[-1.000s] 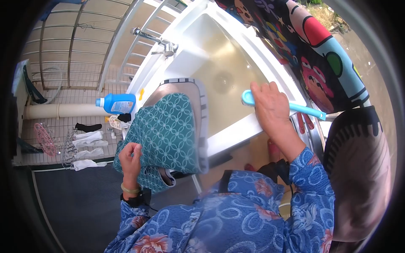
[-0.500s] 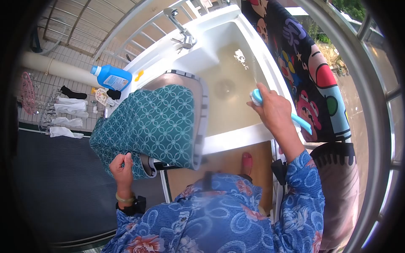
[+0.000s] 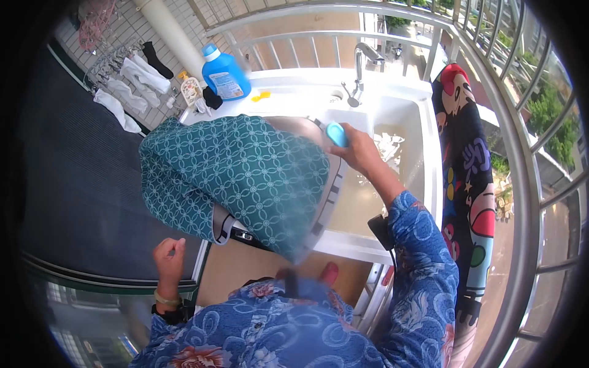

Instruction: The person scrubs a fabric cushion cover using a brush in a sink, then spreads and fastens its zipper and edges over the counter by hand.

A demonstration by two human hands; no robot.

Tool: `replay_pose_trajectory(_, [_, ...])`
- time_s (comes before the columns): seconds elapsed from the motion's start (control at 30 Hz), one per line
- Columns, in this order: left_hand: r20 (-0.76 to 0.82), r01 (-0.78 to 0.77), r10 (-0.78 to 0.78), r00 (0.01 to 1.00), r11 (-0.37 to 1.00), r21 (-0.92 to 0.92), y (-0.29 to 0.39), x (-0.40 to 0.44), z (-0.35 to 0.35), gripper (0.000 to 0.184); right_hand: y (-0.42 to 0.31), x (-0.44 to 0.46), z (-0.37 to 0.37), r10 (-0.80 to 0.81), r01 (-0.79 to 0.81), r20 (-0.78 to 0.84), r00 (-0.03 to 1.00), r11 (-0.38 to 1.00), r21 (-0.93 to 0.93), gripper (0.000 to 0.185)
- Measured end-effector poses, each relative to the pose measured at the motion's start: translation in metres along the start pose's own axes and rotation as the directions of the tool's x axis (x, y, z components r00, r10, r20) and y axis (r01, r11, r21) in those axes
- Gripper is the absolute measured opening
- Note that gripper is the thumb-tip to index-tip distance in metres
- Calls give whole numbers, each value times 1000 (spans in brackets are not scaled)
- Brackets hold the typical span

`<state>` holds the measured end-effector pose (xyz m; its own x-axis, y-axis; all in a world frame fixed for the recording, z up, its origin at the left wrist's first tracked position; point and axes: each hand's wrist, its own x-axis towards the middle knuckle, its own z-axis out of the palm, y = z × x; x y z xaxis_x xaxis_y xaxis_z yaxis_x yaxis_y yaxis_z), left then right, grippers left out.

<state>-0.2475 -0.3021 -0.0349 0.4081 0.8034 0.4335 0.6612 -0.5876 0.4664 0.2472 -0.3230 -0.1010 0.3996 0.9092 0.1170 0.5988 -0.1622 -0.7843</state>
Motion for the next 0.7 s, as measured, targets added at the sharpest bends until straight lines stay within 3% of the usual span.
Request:
replay_pose_trajectory(0.03, [-15, 36, -36, 999, 999, 17, -3, -8, -6, 26, -11, 16, 12, -129, 125, -11, 992, 976, -179, 64])
replay_pose_trajectory(0.13, [-77, 149, -143, 987, 986, 71, -14, -34, -25, 26, -29, 72, 43, -201, 195, 11, 980, 933, -302, 67])
replay_pose_trajectory(0.23, [-144, 245, -228, 963, 963, 113, -28, -61, -39, 27, -10, 143, 89, -196, 165, -76, 978, 938, -304, 58])
replay_pose_trajectory(0.33, [-188, 356, -327, 926, 921, 156, -30, -87, -53, 28, -8, 187, 105, -248, 214, -29, 968, 884, -415, 60])
replay_pose_trajectory(0.37, [-193, 396, -363, 912, 902, 173, -34, -98, -57, 27, -13, 197, 109, -188, 165, 24, 982, 789, -592, 61])
replay_pose_trajectory(0.4, [-198, 433, -397, 896, 881, 191, -38, -108, -61, 27, -8, 210, 116, -155, 151, 51, 987, 749, -646, 55])
replay_pose_trajectory(0.47, [-224, 512, -470, 853, 836, 196, -42, -127, -67, 27, 3, 229, 130, -184, 176, 63, 981, 696, -696, 49])
replay_pose_trajectory(0.6, [-312, 646, -581, 752, 743, 175, -41, -159, -75, 27, 16, 266, 153, -210, 261, 167, 963, 580, -772, 57])
replay_pose_trajectory(0.67, [-302, 663, -597, 744, 715, 222, -37, -166, -79, 26, 33, 280, 163, -324, 346, 184, 928, 565, -749, 62])
replay_pose_trajectory(0.7, [-298, 669, -602, 741, 701, 245, -32, -163, -80, 26, 39, 287, 168, -307, 331, 176, 935, 581, -744, 63])
